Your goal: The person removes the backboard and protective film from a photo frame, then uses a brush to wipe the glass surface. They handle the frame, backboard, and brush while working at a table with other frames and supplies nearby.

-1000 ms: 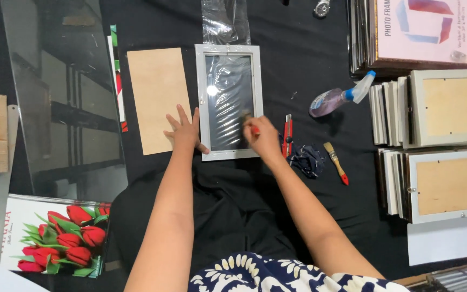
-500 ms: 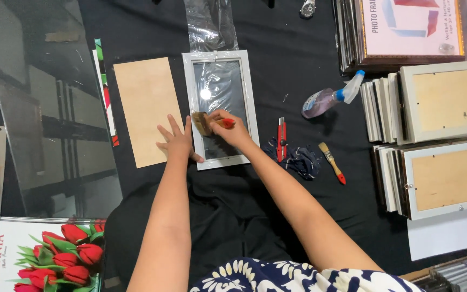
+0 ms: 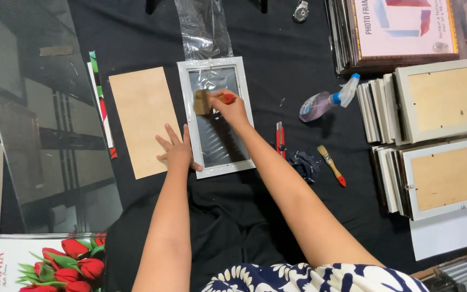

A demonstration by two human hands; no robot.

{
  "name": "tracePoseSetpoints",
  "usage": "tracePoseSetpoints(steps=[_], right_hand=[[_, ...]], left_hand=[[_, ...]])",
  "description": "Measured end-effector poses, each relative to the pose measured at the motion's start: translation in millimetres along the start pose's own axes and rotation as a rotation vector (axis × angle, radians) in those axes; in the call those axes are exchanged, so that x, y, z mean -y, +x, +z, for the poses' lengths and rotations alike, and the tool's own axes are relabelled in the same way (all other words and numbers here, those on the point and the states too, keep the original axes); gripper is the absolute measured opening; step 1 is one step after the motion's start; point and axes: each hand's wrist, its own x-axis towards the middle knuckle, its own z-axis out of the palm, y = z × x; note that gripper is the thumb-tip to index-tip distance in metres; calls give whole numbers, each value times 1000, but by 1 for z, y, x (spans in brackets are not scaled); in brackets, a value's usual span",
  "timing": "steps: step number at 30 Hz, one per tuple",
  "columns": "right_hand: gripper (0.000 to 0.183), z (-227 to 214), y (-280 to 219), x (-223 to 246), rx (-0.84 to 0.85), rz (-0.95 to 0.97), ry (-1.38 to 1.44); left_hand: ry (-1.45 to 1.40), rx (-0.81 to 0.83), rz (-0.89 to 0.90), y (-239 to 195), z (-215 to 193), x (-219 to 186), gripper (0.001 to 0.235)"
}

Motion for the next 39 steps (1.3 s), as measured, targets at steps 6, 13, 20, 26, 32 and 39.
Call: tracePoseSetpoints(steps=[6,13,20,26,32,39], right_hand=[[10,-26,18,28,-301,-340,-364],[19,40,15,20,-7,27,127],[17,-47,51,36,-377,-210,-599],[13,12,67,42,-75,-191,-47],[16,-46,100,4,-209,-121,-162],[18,-21,35,24,-79,-237,-185]], left_hand=[[8,10,-8,5,1,0,164],[8,16,-13,0,-2,-2,164],[-5,24,-12,-4,-5,-2,160],[7,26,-15,1,-4,-4,165],[-3,32,-22,1,-4,-5,165],[-7,47,-24,-3,-6,-6,165]])
